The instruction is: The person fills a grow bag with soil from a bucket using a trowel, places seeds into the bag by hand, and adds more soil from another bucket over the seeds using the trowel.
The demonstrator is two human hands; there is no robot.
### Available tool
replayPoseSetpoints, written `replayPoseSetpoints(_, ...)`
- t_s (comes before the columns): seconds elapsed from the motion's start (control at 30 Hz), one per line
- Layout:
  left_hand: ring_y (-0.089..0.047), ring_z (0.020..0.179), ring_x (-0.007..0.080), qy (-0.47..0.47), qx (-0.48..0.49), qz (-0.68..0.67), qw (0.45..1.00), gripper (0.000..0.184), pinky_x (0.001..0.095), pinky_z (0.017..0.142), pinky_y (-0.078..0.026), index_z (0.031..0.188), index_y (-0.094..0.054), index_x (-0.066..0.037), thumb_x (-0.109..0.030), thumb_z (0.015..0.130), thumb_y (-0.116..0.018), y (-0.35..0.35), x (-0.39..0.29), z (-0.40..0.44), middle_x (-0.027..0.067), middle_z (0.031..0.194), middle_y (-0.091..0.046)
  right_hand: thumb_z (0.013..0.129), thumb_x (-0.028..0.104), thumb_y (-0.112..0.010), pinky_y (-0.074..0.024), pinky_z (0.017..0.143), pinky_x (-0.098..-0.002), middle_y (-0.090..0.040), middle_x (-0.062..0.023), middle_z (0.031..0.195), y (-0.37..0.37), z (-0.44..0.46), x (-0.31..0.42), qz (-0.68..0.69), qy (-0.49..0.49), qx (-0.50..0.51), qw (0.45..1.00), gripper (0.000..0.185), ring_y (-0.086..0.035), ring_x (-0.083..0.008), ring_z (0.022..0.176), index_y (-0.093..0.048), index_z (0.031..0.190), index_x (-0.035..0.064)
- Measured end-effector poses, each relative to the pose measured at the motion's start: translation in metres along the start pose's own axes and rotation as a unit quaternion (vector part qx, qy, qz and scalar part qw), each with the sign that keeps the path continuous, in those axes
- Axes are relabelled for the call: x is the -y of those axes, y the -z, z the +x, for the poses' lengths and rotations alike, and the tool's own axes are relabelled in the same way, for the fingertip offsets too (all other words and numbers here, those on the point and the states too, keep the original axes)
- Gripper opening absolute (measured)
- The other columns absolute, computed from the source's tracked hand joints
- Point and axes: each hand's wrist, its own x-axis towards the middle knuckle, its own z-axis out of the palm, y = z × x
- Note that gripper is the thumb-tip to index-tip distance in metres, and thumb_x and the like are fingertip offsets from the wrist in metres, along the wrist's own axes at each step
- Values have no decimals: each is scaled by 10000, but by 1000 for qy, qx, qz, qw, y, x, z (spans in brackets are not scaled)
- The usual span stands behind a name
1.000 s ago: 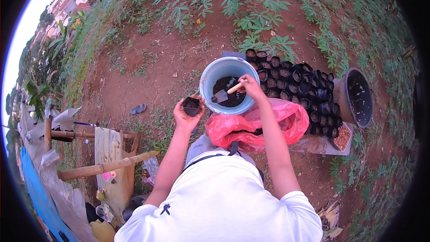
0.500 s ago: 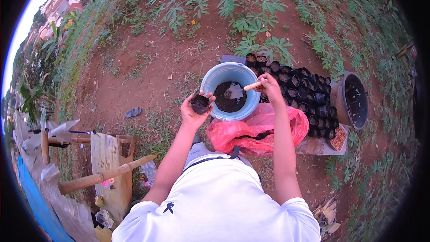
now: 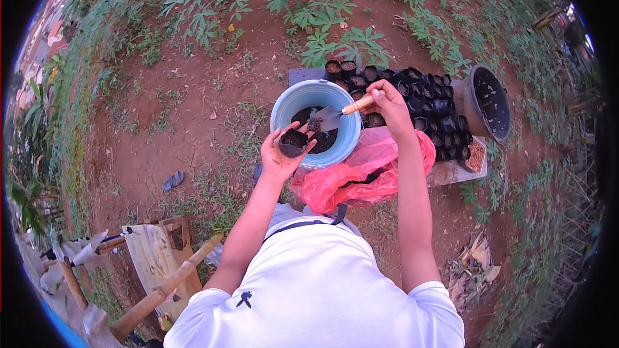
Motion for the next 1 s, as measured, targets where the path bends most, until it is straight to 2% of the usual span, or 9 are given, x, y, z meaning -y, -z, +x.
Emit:
replayPoseSetpoints(0.33,-458,1355,315,34,0,5,999,555,578,1141,-331,1395,-495,-17,-327,935,-491,-22,-6,-7,169,1434,-508,1041,176,-505,-556,746,-277,-615,-44,902,-36,0,14,-86,10,-1,996,157,-656,-123,804,-564,1051,31)
replayPoseSetpoints(0.5,-421,1387,318,45,24,1,999,579,573,1153,-308,1416,-478,-28,-347,933,-491,-25,-11,-7,165,1473,-470,1031,145,-514,-536,768,-290,-606,-35,925,-49,-3,26,-127,19,-9,992,130,-625,-115,840,-564,1047,26)
replayPoseSetpoints(0.57,-418,1389,319,48,29,-1,998,586,572,1155,-303,1419,-474,-29,-354,932,-492,-27,-11,-6,162,1479,-463,1008,98,-525,-523,752,-304,-608,-52,936,-57,-8,36,-193,62,1,979,95,-631,-156,838,-561,1047,19)
replayPoseSetpoints(0.6,-417,1381,366,47,30,-14,998,583,595,1164,-274,1417,-454,-23,-353,938,-490,-27,-11,-5,192,1467,-463,1008,98,-525,-523,752,-304,-608,-52,936,-62,-10,41,-193,64,-2,979,95,-631,-156,838,-561,1047,19)
replayPoseSetpoints(0.63,-416,1373,412,45,31,-27,998,580,618,1172,-245,1414,-434,-16,-352,944,-488,-27,-11,-4,223,1455,-463,988,74,-541,-517,749,-318,-608,-73,947,-67,-14,47,-267,126,-3,955,82,-639,-201,836,-558,1042,15)
replayPoseSetpoints(0.67,-416,1373,412,47,32,-26,998,580,618,1172,-245,1414,-434,-16,-352,944,-488,-26,-12,-3,223,1455,-463,967,50,-558,-511,746,-333,-609,-93,958,-71,-18,52,-339,187,-4,922,81,-647,-246,835,-556,1038,11)
replayPoseSetpoints(0.7,-408,1381,412,47,36,-26,998,597,618,1172,-244,1429,-414,-16,-359,945,-485,-26,-12,-2,229,1464,-452,967,50,-558,-511,746,-333,-609,-93,958,-76,-23,58,-339,188,-6,922,81,-647,-246,835,-556,1038,11)
replayPoseSetpoints(0.77,-400,1390,411,49,42,-24,998,613,617,1172,-243,1443,-395,-16,-366,947,-481,-25,-12,1,234,1473,-441,924,10,-581,-504,746,-373,-592,-133,982,-85,-33,69,-368,218,6,904,108,-629,-342,857,-555,1029,12)
replayPoseSetpoints(1.0,-381,1410,368,55,65,-16,996,628,589,1172,-263,1455,-395,-24,-385,946,-464,-30,-11,2,223,1475,-444,866,-35,-606,-503,729,-416,-586,-139,951,-91,-54,90,-407,315,20,857,173,-623,-361,885,-570,1026,21)
